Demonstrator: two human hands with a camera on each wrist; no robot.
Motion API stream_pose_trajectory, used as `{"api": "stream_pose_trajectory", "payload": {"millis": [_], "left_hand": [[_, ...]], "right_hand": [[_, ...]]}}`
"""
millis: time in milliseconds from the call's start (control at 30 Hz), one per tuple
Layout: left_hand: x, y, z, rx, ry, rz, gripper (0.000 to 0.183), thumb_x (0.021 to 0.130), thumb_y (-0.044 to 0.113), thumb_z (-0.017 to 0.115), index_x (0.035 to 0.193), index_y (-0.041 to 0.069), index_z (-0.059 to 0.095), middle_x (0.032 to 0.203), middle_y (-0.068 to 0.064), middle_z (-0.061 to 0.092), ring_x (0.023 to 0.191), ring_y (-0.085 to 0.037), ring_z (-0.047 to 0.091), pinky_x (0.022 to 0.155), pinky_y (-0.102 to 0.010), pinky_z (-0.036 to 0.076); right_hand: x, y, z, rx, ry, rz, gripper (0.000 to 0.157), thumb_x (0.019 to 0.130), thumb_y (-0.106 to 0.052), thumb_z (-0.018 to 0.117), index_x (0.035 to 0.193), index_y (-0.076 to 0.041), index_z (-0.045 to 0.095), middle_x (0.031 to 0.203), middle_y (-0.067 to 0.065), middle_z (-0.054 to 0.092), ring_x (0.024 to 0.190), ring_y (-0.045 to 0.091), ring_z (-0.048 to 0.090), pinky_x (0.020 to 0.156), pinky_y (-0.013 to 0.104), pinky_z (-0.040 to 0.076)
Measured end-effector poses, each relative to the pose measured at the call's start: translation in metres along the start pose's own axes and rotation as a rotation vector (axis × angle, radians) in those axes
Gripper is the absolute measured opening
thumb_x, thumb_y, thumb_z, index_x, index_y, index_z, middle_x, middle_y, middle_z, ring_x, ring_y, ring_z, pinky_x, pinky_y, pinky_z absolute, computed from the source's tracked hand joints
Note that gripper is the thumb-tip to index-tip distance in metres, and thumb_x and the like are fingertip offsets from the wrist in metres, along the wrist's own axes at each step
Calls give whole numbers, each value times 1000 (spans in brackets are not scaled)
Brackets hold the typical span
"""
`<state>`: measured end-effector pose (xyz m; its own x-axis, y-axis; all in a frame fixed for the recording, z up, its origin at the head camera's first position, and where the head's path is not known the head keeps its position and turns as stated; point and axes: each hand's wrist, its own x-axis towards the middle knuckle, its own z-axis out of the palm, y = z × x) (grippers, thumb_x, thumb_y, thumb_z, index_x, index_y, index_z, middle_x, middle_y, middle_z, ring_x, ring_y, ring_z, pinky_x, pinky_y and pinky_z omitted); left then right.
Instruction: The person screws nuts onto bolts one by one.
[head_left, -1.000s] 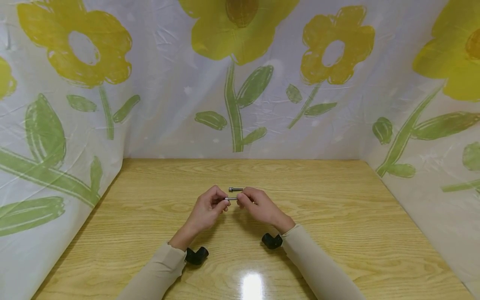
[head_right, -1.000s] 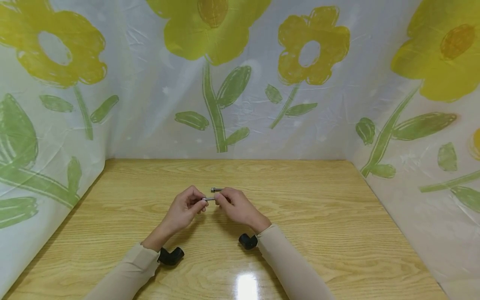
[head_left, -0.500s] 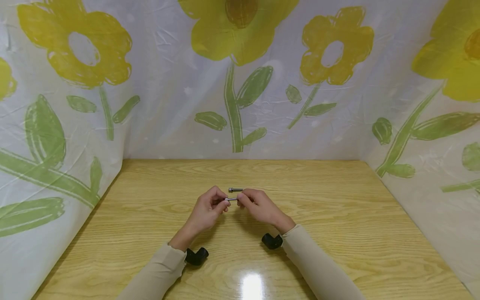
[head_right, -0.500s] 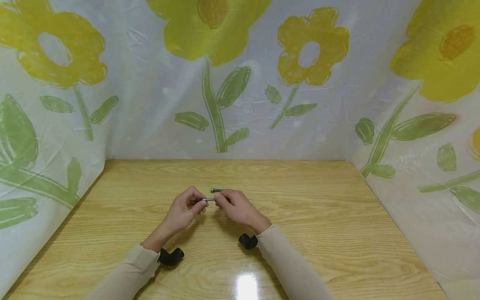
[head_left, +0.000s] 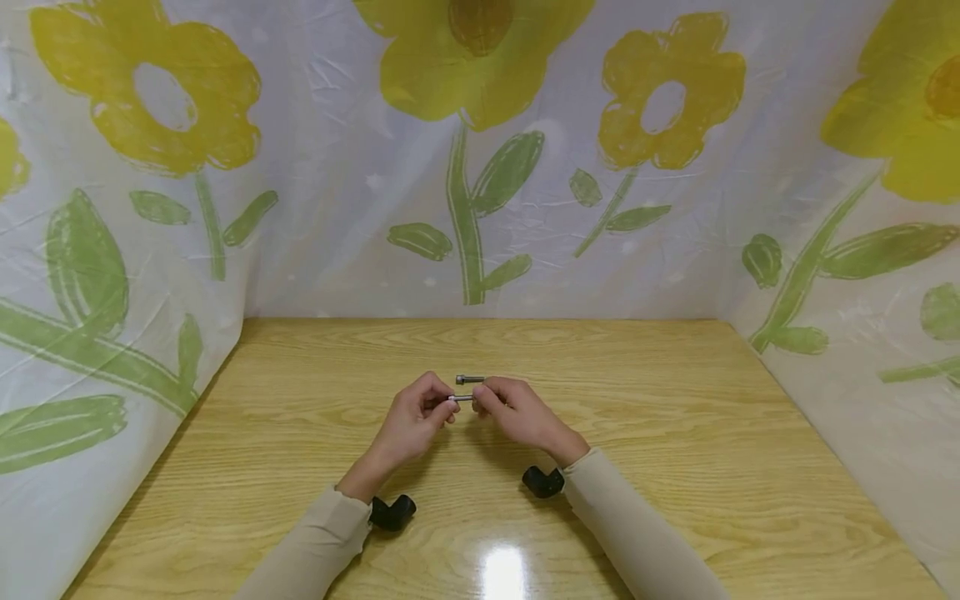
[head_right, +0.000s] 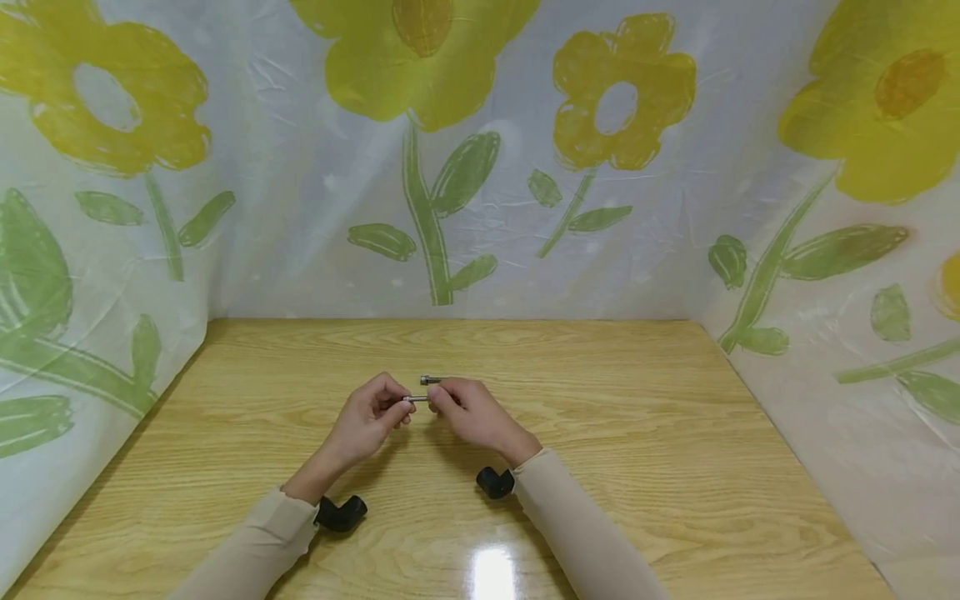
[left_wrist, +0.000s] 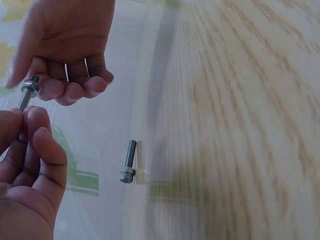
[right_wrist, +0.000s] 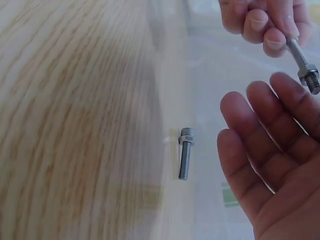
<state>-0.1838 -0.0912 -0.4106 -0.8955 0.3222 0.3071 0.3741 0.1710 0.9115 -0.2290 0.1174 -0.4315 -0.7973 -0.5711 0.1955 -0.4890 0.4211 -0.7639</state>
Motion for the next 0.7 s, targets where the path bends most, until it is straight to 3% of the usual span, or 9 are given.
{"api": "stream_pose_trajectory", "payload": {"millis": [133, 233, 367, 433, 533, 700], "left_hand": [[0, -1, -1, -10, 7, -6, 7, 94, -6, 54, 101, -7, 54, 90, -16, 64, 79, -41, 61, 69, -51, 52], [0, -2, -1, -25, 4, -9, 8, 93, -7, 55, 101, -8, 54, 91, -17, 64, 80, -44, 61, 69, -53, 51], [0, -2, 0, -23, 4, -17, 7, 93, -6, 55, 100, -7, 54, 90, -16, 65, 78, -42, 61, 67, -46, 53], [0, -2, 0, -13, 4, -18, 7, 94, -5, 55, 100, -6, 55, 89, -15, 65, 76, -34, 62, 65, -39, 53], [1, -2, 1, -8, 8, -15, 7, 93, -5, 56, 100, -7, 55, 88, -15, 65, 73, -24, 62, 64, -39, 53], [1, -3, 1, -32, 11, -19, 7, 93, -7, 55, 100, -9, 54, 88, -16, 65, 77, -39, 61, 68, -49, 52]], "right_hand": [[0, -1, 1, 48, 24, 15, 24, 97, -32, 57, 110, -12, 59, 99, 1, 62, 82, 16, 60, 72, 36, 49], [1, -1, 2, 76, 26, -8, 21, 94, -21, 63, 112, -15, 55, 103, -3, 59, 86, 15, 60, 77, 38, 50], [1, -1, 1, 52, -5, -37, 9, 99, -21, 54, 104, -14, 58, 96, 3, 62, 82, 21, 61, 73, 33, 49], [0, -6, 0, 35, -18, -31, 19, 102, -24, 47, 98, -11, 61, 92, 6, 63, 81, 24, 62, 71, 31, 49], [1, -6, -1, 20, -24, -12, 37, 104, -33, 39, 93, -8, 63, 90, 8, 64, 80, 25, 61, 70, 30, 49], [1, -1, 1, 62, 11, 15, 21, 99, -32, 53, 107, -14, 57, 100, 4, 62, 83, 18, 61, 73, 36, 50]]}}
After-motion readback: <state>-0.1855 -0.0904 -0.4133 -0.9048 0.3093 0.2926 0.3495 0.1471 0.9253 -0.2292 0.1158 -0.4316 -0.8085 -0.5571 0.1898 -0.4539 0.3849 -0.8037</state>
